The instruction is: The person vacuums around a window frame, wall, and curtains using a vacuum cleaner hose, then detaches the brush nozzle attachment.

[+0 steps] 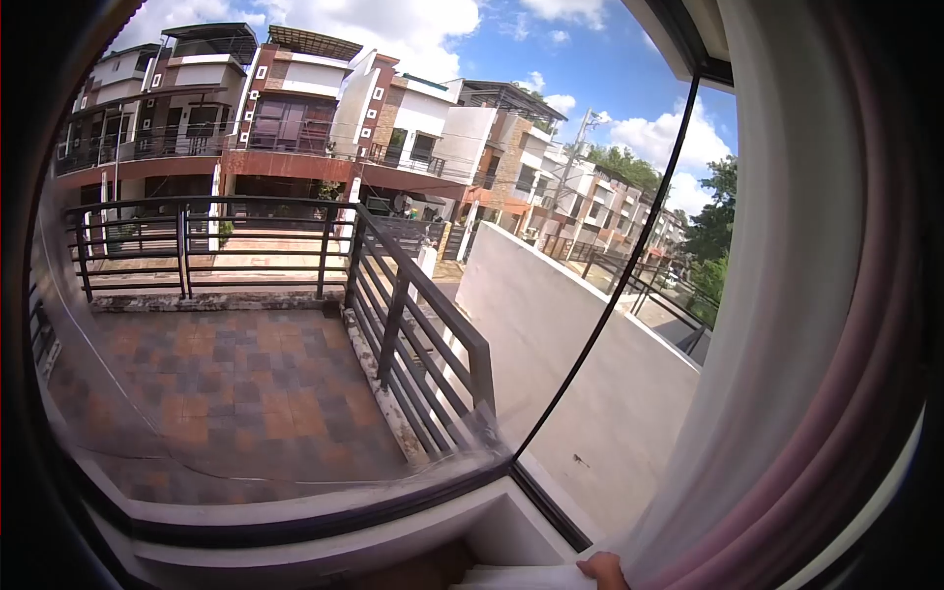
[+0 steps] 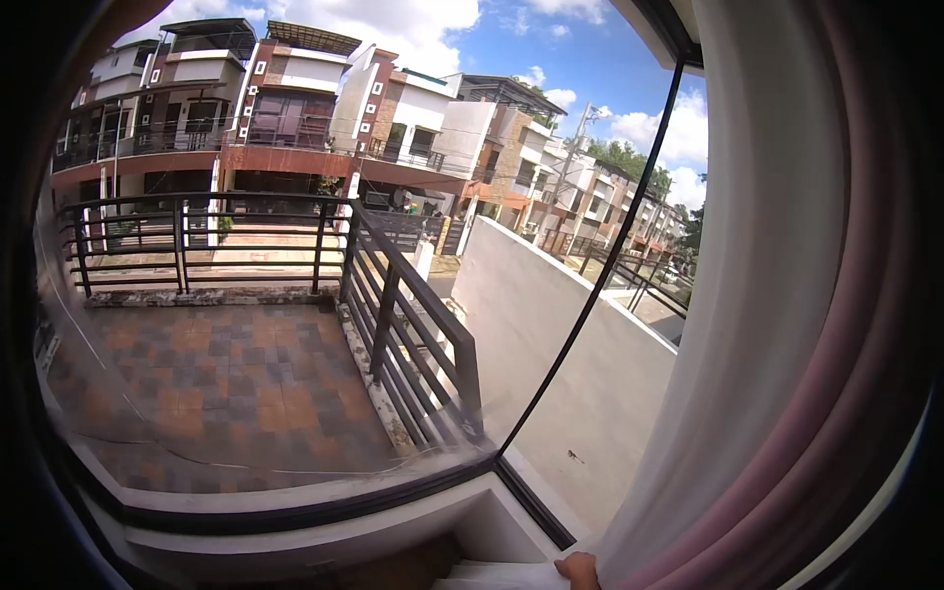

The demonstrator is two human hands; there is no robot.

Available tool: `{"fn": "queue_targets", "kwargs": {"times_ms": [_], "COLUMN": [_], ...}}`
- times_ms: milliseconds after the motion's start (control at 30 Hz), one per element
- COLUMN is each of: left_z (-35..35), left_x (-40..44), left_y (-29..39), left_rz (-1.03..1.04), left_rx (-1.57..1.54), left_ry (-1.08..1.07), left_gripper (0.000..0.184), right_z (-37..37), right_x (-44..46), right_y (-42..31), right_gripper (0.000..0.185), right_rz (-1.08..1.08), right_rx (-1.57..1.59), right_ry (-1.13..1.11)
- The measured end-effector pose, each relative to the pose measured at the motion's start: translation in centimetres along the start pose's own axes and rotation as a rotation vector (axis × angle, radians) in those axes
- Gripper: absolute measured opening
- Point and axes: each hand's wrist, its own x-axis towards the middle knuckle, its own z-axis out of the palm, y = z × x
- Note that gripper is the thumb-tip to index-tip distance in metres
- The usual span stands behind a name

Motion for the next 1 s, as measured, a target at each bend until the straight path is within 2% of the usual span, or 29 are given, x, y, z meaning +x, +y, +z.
{"fn": "queue_targets", "kwargs": {"times_ms": [33,67,100,133,267,300,333,367,433,467,500,600,700,833,1000], "left_z": [-4.7,-4.6,-4.5,-4.0,-4.3,-5.7,-5.6,-7.1,-10.5,-11.5,-12.7,-16.0,-18.1,-18.9,-17.7], "left_x": [-0.7,-3.1,-5.6,-8.3,-18.1,-20.8,-24.6,-28.3,-35.2,-37.1,-38.7,-46.3,-55.6,-67.5,-70.9], "left_y": [0.3,0.2,0.3,1.5,-0.9,1.1,0.2,1.5,4.6,5.5,7.0,12.5,16.5,18.6,23.9], "left_rz": [0.059,0.075,0.007,-0.022,-0.309,-0.419,-0.382,-0.373,-0.561,-0.241,-0.070,0.018,0.169,0.223,0.209], "left_rx": [-0.362,-0.369,-0.505,-0.669,-1.207,-1.366,-1.435,-1.433,-1.480,-1.460,-1.535,-1.558,-1.271,-1.073,-1.054], "left_ry": [-0.418,-0.428,-0.423,-0.472,-0.686,-0.681,-0.840,-0.895,-1.160,-1.298,-1.454,-1.795,-2.119,-2.231,-2.223], "left_gripper": [0.065,0.065,0.066,0.067,0.075,0.079,0.083,0.083,0.053,0.057,0.075,0.071,0.071,0.074,0.074], "right_z": [-0.5,-0.9,-1.3,-1.4,-2.3,-2.5,-2.6,-2.0,-2.5,-2.4,-2.2,-1.9,-1.9,-2.0,-1.7], "right_x": [-0.2,-0.5,-1.0,-1.4,-2.1,-2.3,-2.3,-2.0,-2.3,-2.4,-2.4,-2.2,-1.9,-2.0,-1.7], "right_y": [-0.2,-0.6,-1.1,-1.5,-2.7,-3.0,-3.2,-3.5,-4.0,-4.1,-4.1,-4.2,-4.4,-4.9,-5.1], "right_gripper": [0.070,0.076,0.073,0.072,0.067,0.066,0.066,0.061,0.061,0.061,0.060,0.061,0.060,0.062,0.062], "right_rz": [-0.016,-0.034,-0.065,-0.072,-0.073,-0.077,-0.078,-0.071,-0.083,-0.091,-0.110,-0.098,-0.110,-0.107,-0.120], "right_rx": [-0.027,-0.053,-0.104,-0.064,-0.060,-0.074,-0.057,-0.072,-0.053,-0.040,-0.048,-0.029,-0.042,-0.030,-0.045], "right_ry": [-0.029,-0.065,0.002,-0.037,0.018,0.017,0.013,0.050,0.064,0.066,0.075,0.092,0.048,0.022,0.022]}}
